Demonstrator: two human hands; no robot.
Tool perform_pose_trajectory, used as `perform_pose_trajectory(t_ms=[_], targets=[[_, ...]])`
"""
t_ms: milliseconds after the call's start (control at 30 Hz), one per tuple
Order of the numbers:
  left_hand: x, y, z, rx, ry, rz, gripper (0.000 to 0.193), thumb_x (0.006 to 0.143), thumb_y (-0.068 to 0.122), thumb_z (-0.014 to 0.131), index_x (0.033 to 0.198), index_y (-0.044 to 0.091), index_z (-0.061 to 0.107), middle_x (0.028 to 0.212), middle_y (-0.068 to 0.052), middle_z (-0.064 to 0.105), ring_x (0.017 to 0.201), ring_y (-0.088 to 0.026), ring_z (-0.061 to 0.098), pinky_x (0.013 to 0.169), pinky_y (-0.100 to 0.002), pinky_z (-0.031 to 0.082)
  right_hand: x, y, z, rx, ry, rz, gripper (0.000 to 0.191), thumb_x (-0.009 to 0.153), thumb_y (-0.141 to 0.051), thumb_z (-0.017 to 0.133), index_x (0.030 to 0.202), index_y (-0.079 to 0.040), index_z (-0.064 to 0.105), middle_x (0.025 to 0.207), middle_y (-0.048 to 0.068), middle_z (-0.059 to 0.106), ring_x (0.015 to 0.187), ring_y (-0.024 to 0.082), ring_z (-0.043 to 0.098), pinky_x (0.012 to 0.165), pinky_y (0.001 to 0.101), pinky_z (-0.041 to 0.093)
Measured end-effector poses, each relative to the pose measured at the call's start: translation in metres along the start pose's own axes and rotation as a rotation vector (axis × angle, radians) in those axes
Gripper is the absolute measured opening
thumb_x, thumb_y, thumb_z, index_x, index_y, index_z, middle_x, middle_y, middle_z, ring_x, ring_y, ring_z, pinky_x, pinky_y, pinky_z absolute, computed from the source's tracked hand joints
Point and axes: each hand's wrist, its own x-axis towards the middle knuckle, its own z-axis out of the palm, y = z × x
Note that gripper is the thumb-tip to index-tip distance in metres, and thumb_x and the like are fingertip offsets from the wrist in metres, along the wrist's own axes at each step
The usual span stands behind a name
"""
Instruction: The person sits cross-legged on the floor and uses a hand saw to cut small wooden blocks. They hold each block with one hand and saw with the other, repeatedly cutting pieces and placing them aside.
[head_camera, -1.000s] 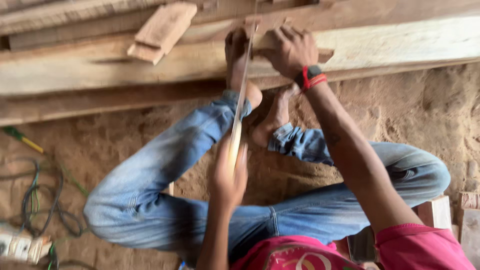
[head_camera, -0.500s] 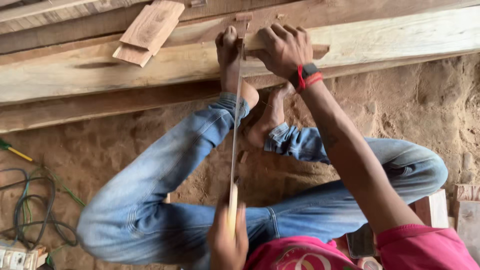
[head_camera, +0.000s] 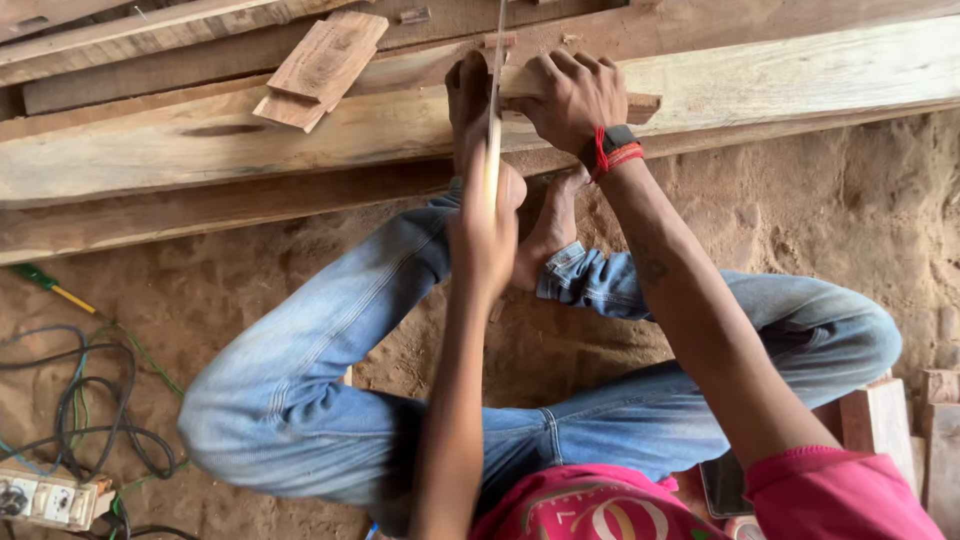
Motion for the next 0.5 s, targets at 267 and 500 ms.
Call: perform_pose_trajectory(t_ms=[267,500], targets=[[-0.276,0.024,-0.088,0.274,0.14,-0.176,0.045,0.092,0.011,0.07,0.132,-0.003,0.058,0.128,-0.024,0.069,0.114,-0.032,0.074,0.092,-0.037,0.059,-0.006,0.004,0.001,-0.005,-0.05,-0.012,0.046,0.092,-0.05,0.085,0.105,-0.009,0.067,0.096,0.007,0.069,0.087,0.029,0.068,0.074,0.0463,0.049],[0.0,0.001,-0.011,0.012,0.009,-0.012,0.044,0.108,0.012,0.053,0.15,0.001,0.048,0.143,-0.027,0.059,0.135,-0.041,0.059,0.104,-0.038,0.052,0.0,-0.002,-0.001,0.049,-0.025,0.004,0.05,0.089,-0.054,0.084,0.106,-0.01,0.068,0.101,0.009,0.071,0.091,0.031,0.069,0.074,0.0477,0.051]])
